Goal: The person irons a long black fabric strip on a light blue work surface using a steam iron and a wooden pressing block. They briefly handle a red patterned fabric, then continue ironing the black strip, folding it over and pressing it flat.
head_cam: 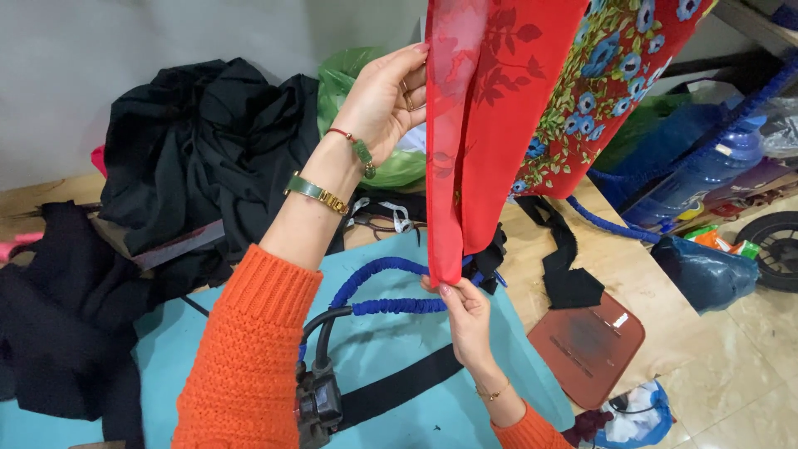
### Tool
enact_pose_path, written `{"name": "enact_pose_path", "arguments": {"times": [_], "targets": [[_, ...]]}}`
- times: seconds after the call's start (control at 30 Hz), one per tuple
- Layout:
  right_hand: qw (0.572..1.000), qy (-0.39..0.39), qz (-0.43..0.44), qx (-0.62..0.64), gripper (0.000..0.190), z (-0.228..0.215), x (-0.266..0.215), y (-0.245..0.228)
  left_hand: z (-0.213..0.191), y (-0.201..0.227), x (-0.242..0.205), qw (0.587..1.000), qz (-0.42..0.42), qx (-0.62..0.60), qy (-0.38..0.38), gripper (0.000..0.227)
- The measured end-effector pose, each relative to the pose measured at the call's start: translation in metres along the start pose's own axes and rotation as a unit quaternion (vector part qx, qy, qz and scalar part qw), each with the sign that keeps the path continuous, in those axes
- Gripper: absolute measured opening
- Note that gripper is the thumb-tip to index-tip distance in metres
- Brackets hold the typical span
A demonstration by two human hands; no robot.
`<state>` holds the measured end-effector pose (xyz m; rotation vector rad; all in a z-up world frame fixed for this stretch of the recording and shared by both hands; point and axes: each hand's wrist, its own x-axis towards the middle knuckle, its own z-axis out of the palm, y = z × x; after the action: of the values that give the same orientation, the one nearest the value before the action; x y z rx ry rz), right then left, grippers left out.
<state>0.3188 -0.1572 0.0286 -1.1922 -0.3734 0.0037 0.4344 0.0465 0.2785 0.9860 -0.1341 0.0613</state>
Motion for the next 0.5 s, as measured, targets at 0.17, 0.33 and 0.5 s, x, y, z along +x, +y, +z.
{"name": "enact_pose_path", "arguments": {"times": [0.17, 0.33, 0.5], "targets": [[1.0, 0.0, 0.004, -0.001, 0.027, -0.0006, -0.0013, -0.0001, -0.0033, -0.0011, 0.0024, 1.0, -0.002, -0.008, 0.003, 0.021], [1.0, -0.002, -0.002, 0.007, 0.026, -0.0008, -0.0023, -0.0004, -0.0052, -0.0017, 0.0037, 1.0, -0.006, -0.012, 0.014, 0.021], [1.0, 0.005, 0.002, 0.002, 0.025, -0.0002, -0.0027, -0.001, -0.0056, -0.0002, 0.0024, 1.0, -0.007, -0.017, 0.016, 0.023]]}}
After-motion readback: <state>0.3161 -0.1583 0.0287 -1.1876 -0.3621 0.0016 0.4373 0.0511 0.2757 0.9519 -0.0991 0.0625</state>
